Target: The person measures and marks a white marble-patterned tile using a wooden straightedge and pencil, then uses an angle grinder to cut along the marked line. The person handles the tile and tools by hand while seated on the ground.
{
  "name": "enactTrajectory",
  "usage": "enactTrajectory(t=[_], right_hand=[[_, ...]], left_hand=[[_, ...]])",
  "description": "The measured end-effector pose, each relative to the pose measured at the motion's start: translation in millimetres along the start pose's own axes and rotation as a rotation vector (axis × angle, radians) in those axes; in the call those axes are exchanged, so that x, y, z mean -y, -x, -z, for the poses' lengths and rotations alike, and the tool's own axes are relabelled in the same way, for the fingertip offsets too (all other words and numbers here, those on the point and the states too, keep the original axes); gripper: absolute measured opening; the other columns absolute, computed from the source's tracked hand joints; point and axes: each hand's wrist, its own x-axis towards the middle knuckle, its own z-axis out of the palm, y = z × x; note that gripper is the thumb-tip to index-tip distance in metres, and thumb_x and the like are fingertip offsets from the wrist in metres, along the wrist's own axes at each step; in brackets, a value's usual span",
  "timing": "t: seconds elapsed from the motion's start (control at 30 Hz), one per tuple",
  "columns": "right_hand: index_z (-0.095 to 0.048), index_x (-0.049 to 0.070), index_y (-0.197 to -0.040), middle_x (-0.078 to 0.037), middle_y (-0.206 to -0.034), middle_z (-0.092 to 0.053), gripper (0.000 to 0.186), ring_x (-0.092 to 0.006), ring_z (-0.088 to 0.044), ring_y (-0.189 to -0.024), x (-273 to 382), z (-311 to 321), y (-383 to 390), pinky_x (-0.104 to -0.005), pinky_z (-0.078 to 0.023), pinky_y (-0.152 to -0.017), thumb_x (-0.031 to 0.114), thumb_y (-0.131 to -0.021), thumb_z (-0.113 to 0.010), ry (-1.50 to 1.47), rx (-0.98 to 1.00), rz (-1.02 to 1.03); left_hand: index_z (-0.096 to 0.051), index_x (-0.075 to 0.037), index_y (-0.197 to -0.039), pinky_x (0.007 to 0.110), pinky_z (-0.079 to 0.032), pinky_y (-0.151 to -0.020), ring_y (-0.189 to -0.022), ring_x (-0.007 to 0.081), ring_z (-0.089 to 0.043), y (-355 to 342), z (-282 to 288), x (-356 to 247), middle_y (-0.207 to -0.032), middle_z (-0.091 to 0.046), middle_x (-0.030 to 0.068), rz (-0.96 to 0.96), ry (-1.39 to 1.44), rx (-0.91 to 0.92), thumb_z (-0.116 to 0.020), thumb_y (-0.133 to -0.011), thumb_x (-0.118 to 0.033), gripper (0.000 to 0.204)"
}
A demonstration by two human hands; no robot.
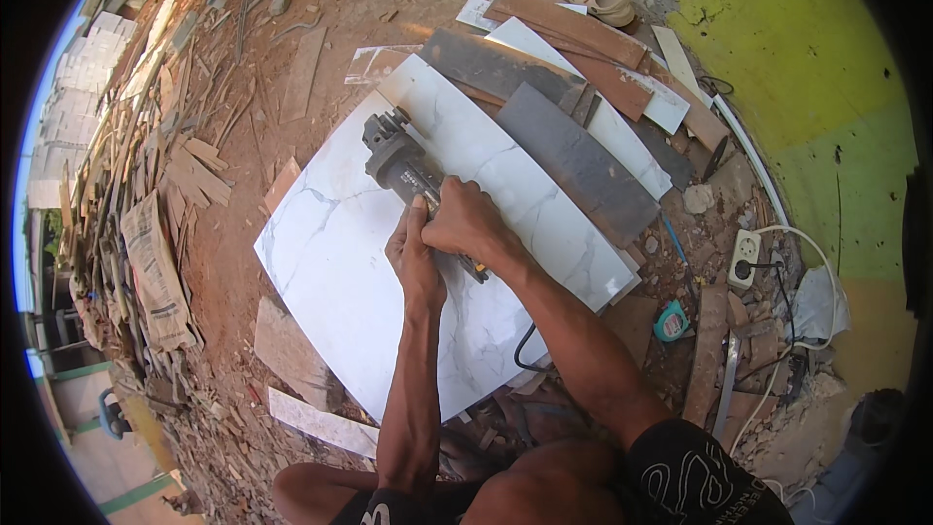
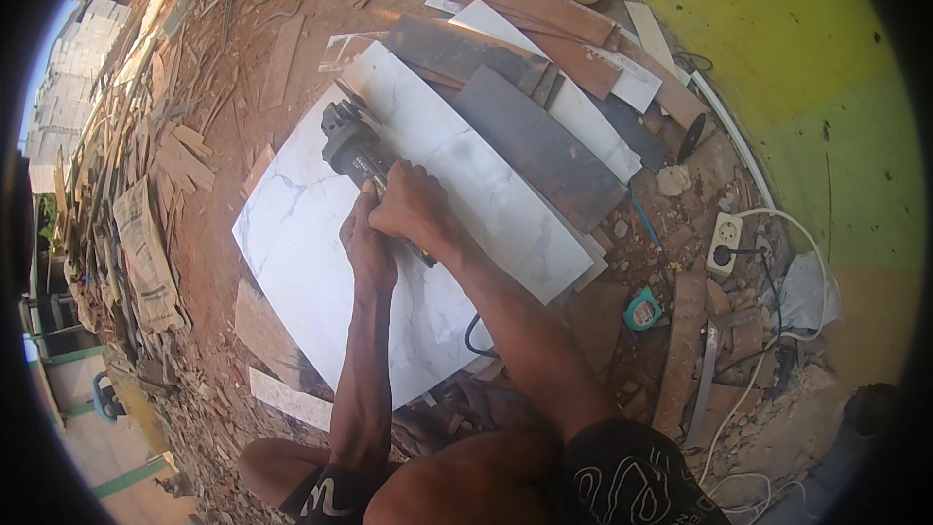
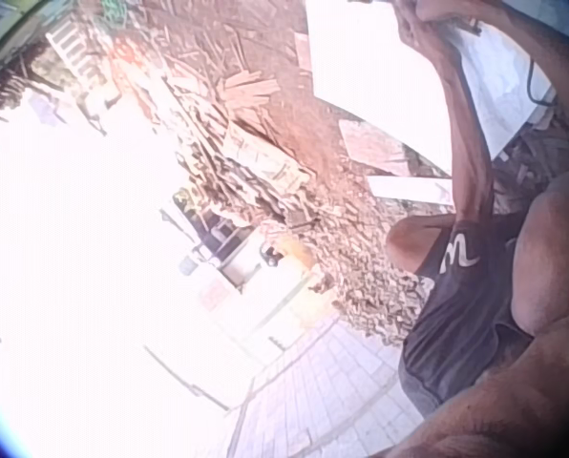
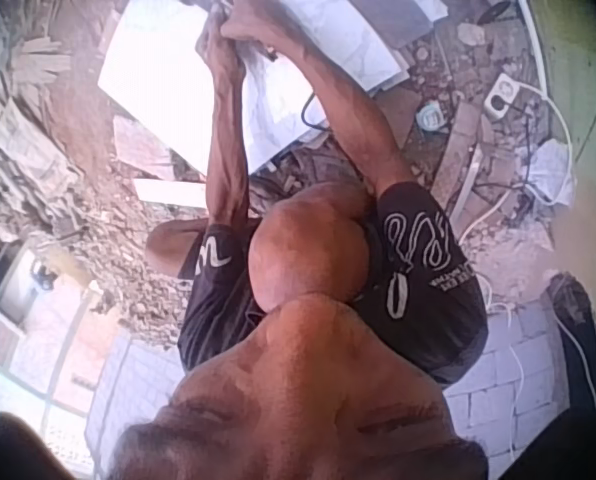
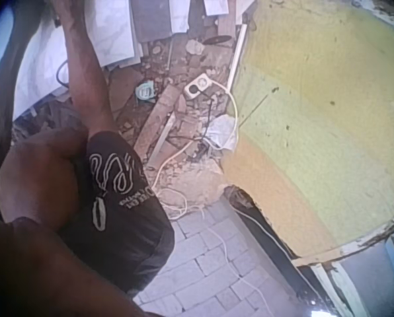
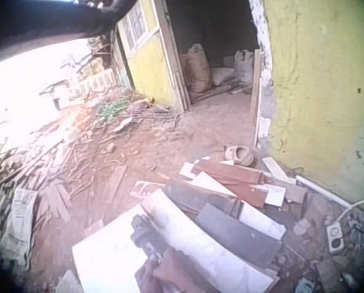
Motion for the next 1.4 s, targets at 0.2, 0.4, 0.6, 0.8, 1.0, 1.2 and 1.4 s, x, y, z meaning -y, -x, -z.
enactTrajectory(t=[0.2,0.4,0.6,0.8,1.0,1.2,1.4], right_hand=[[-0.059,-0.016,-0.106,-0.039,-0.099,-0.067,0.052,-0.0511,-0.069,-0.097,-2,5,-2,-0.0498,-0.058,-0.085,0.024,-0.075,-0.07,-0.009,0.001,-0.008],[-0.059,-0.017,-0.104,-0.039,-0.097,-0.067,0.052,-0.05,-0.071,-0.094,-4,4,-1,-0.0491,-0.059,-0.082,0.024,-0.075,-0.071,-0.002,0.001,0.005],[-0.059,-0.017,-0.105,-0.039,-0.097,-0.067,0.051,-0.0498,-0.071,-0.094,-6,6,3,-0.0493,-0.058,-0.083,0.023,-0.075,-0.071,0.014,-0.002,-0.001],[-0.059,-0.017,-0.105,-0.039,-0.098,-0.067,0.051,-0.05,-0.071,-0.095,-9,5,7,-0.0493,-0.058,-0.083,0.022,-0.075,-0.07,-0.001,-0.006,-0.01],[-0.059,-0.011,-0.112,-0.036,-0.111,-0.064,0.046,-0.0497,-0.064,-0.107,-7,11,13,-0.05,-0.053,-0.094,0.025,-0.082,-0.066,-0.007,0.076,-0.056],[-0.058,-0.011,-0.112,-0.035,-0.111,-0.064,0.047,-0.0494,-0.063,-0.109,-6,15,18,-0.0506,-0.052,-0.095,0.025,-0.084,-0.066,-0.003,0.08,-0.041],[-0.058,-0.013,-0.109,-0.036,-0.105,-0.065,0.047,-0.0492,-0.066,-0.103,-13,10,20,-0.0498,-0.054,-0.091,0.025,-0.082,-0.067,0.0,0.039,-0.025]], left_hand=[[-0.065,0.001,-0.12,0.03,-0.05,-0.088,-0.096,0.0132,-0.063,-4,-5,3,-0.107,-0.069,0.0064,-0.011,0.003,0.008,-0.055,-0.106,-0.032,0.037],[-0.066,0.001,-0.118,0.03,-0.05,-0.086,-0.093,0.0124,-0.064,-2,-4,5,-0.104,-0.069,0.0059,-0.017,0.024,0.014,-0.056,-0.106,-0.032,0.036],[-0.069,0.002,-0.117,0.026,-0.049,-0.083,-0.087,0.0083,-0.062,3,-8,5,-0.099,-0.071,0.0033,-0.004,0.063,-0.019,-0.061,-0.104,-0.028,0.033],[-0.068,0.002,-0.121,0.027,-0.049,-0.086,-0.092,0.0089,-0.062,9,-11,4,-0.105,-0.071,0.0044,-0.013,0.062,-0.005,-0.061,-0.104,-0.028,0.035],[-0.067,0.003,-0.123,0.027,-0.048,-0.088,-0.094,0.0092,-0.062,13,-13,6,-0.107,-0.071,0.0053,-0.008,0.044,-0.018,-0.061,-0.104,-0.028,0.037],[-0.067,0.003,-0.123,0.027,-0.048,-0.088,-0.092,0.0089,-0.062,17,-13,7,-0.106,-0.071,0.0052,0.001,0.043,-0.016,-0.061,-0.104,-0.028,0.037],[-0.067,0.002,-0.124,0.027,-0.049,-0.088,-0.092,0.0089,-0.063,20,-13,9,-0.106,-0.071,0.0053,0.005,0.057,-0.014,-0.061,-0.104,-0.028,0.037]])
